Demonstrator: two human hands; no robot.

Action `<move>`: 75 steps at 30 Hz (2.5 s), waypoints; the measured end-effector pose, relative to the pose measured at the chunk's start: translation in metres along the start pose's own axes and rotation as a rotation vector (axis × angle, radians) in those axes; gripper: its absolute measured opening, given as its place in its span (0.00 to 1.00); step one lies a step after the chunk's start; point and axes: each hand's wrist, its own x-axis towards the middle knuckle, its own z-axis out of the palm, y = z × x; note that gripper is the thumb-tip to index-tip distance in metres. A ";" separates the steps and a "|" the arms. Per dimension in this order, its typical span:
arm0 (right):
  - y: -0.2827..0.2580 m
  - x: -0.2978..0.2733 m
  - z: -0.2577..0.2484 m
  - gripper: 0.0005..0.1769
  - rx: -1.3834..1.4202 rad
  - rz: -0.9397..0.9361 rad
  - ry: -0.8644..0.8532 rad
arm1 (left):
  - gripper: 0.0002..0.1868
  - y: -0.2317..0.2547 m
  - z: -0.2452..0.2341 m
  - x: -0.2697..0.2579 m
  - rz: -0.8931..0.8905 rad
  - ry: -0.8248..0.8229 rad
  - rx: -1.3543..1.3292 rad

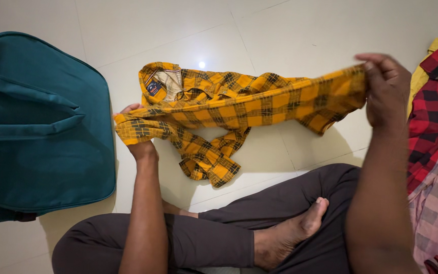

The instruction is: The person lays a yellow plaid shirt flat on the floor and folds the sides and sleeves inward to create a rectangular shape.

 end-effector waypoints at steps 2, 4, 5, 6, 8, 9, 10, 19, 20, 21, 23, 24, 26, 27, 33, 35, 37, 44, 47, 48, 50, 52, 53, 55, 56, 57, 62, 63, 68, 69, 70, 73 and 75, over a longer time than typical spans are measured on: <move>-0.018 -0.001 -0.007 0.13 -0.242 0.099 -0.339 | 0.29 0.004 -0.003 0.007 -0.074 0.024 -0.058; -0.030 -0.002 -0.006 0.18 -0.549 0.039 -0.356 | 0.27 0.011 -0.007 0.013 -0.093 -0.013 0.017; -0.035 -0.004 -0.005 0.24 -0.856 -0.012 -0.370 | 0.25 0.014 -0.011 0.012 -0.121 -0.045 0.097; -0.038 -0.004 -0.004 0.24 -0.855 -0.013 -0.372 | 0.25 0.017 -0.015 0.010 -0.120 -0.042 0.098; -0.042 -0.007 -0.007 0.12 -1.126 0.188 -0.294 | 0.17 0.027 -0.027 0.005 0.422 -0.306 0.810; -0.044 -0.006 -0.010 0.12 -1.125 0.185 -0.294 | 0.17 0.030 -0.031 0.006 0.424 -0.304 0.810; -0.045 -0.006 -0.016 0.11 -1.278 -0.193 -0.400 | 0.15 0.036 -0.040 0.009 0.196 -0.390 1.091; -0.001 -0.021 -0.159 0.08 -0.959 0.569 -0.529 | 0.13 0.093 -0.104 -0.015 -0.805 -0.437 0.724; -0.002 -0.026 -0.171 0.08 -0.929 0.605 -0.489 | 0.12 0.104 -0.112 -0.022 -0.788 -0.408 0.651; -0.004 -0.030 -0.177 0.08 -0.889 0.627 -0.451 | 0.12 0.112 -0.119 -0.026 -0.756 -0.393 0.608; -0.007 -0.029 -0.173 0.08 -0.762 0.572 -0.418 | 0.11 0.119 -0.119 -0.022 -0.656 -0.375 0.550; -0.007 -0.023 -0.163 0.08 -0.693 0.531 -0.409 | 0.11 0.123 -0.121 -0.020 -0.597 -0.374 0.528; -0.003 -0.009 -0.134 0.08 -0.574 0.415 -0.419 | 0.11 0.119 -0.110 -0.004 -0.477 -0.385 0.491; 0.001 -0.001 -0.116 0.08 -0.534 0.363 -0.430 | 0.11 0.114 -0.100 0.007 -0.421 -0.397 0.478; 0.059 0.064 -0.020 0.07 -0.762 0.175 -0.209 | 0.09 0.064 0.017 0.086 -0.107 -0.423 0.444; 0.090 0.082 0.006 0.07 -0.557 0.153 -0.083 | 0.11 0.050 0.061 0.118 -0.141 -0.328 0.376; 0.117 0.090 0.026 0.19 0.190 -0.022 0.130 | 0.30 0.038 0.086 0.150 -0.037 -0.354 0.461; 0.137 0.072 0.023 0.35 -0.454 -0.128 0.049 | 0.42 -0.019 0.050 0.120 0.203 -0.438 1.123; 0.144 0.061 0.013 0.23 -0.863 0.011 -0.182 | 0.36 -0.023 0.021 0.062 -0.079 -0.364 1.224; 0.144 0.059 0.012 0.23 -0.964 0.095 -0.270 | 0.38 -0.021 0.012 0.044 -0.122 -0.314 1.254; 0.136 0.058 0.015 0.24 -1.058 0.168 -0.362 | 0.40 -0.016 0.000 0.020 -0.158 -0.252 1.281; 0.119 0.046 0.015 0.26 -1.125 0.303 -0.330 | 0.45 -0.019 -0.011 0.005 -0.327 0.075 1.324; 0.111 0.040 0.016 0.26 -1.124 0.296 -0.330 | 0.45 -0.023 -0.015 0.000 -0.324 0.081 1.321; 0.094 0.027 0.015 0.23 -1.194 0.230 -0.278 | 0.59 -0.039 -0.019 -0.008 -0.624 0.122 1.158; 0.088 0.020 0.015 0.23 -1.196 0.224 -0.276 | 0.62 -0.049 -0.018 -0.020 -0.618 0.048 1.147; 0.085 0.013 0.013 0.21 -1.210 0.350 -0.330 | 0.65 -0.057 -0.015 -0.031 -0.610 -0.031 1.135; 0.113 -0.018 -0.023 0.18 -1.398 0.639 -0.405 | 0.39 -0.060 0.022 -0.078 -0.825 -0.271 0.863; 0.127 -0.018 -0.028 0.23 -1.435 0.695 -0.544 | 0.39 -0.058 0.027 -0.085 -0.822 -0.272 0.860; 0.160 -0.033 -0.013 0.45 -1.374 0.192 -0.518 | 0.23 -0.074 0.030 -0.120 -0.482 -0.593 0.855; 0.158 -0.035 0.002 0.44 -1.363 0.280 -0.476 | 0.23 -0.077 0.029 -0.128 -0.476 -0.588 0.855; 0.154 -0.036 0.015 0.43 -1.350 0.368 -0.434 | 0.21 -0.080 0.031 -0.137 -0.414 -0.623 1.008; 0.155 -0.038 0.036 0.35 -1.323 0.287 -0.318 | 0.27 -0.083 0.037 -0.159 -0.157 -0.647 1.233; 0.170 -0.036 0.039 0.26 -1.334 0.266 -0.329 | 0.35 -0.085 0.038 -0.174 0.038 -0.644 1.303</move>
